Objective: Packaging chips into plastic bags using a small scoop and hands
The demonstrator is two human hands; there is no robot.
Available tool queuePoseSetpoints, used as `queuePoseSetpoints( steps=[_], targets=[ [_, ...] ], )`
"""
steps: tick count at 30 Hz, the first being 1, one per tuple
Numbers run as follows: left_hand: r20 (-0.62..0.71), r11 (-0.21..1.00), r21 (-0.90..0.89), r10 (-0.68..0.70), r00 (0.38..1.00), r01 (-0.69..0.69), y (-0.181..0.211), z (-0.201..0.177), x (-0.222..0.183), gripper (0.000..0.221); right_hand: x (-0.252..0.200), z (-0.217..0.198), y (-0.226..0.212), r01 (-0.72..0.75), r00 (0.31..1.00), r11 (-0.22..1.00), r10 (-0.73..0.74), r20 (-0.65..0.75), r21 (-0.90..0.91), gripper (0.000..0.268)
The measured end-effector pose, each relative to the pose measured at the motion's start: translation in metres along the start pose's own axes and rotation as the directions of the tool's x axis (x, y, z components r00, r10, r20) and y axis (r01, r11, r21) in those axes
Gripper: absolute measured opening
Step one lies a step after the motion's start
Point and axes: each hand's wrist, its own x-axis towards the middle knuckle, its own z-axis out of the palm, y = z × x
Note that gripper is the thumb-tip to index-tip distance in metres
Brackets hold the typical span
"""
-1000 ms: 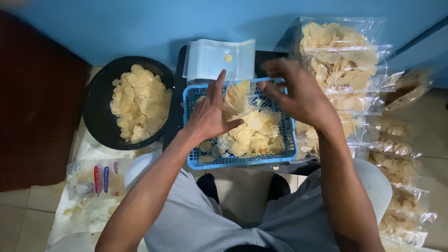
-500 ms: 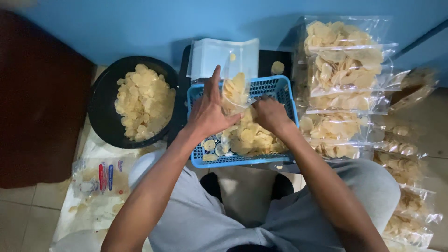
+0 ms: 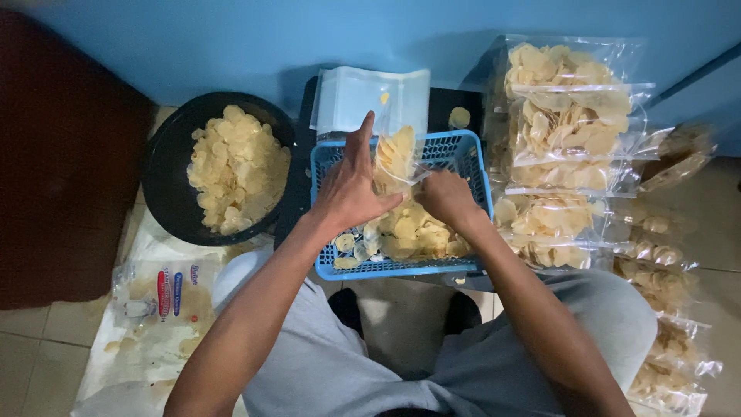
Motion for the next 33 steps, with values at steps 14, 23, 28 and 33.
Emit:
queuePoseSetpoints(
  steps=[14,23,28,33],
  targets=[
    [-0.02,0.998,-0.065,-0.006,1.0,0.004,-0.002,0.008,0.0,0.13,-0.072,-0.136,-0.037,0.529,0.729,0.619,0.018,-0.685,0.58,0.022],
    [0.068,0.997,-0.021,-0.067,0.995,0.069,0.022,0.0,-0.001,0.128,-0.092,-0.134,-0.075,0.491,0.549,0.853,-0.144,-0.823,0.178,0.015],
    [0.089,0.992,-0.03,-0.118,0.989,0.121,0.025,0.0,0.0,0.128,-0.092,-0.136,-0.078,0.446,0.465,0.893,-0.18,-0.867,0.055,0.013],
    [0.086,0.993,0.008,-0.114,0.99,0.114,0.024,0.002,-0.003,0.126,-0.088,-0.136,-0.079,0.459,0.452,0.887,-0.197,-0.87,0.038,0.015]
  ],
)
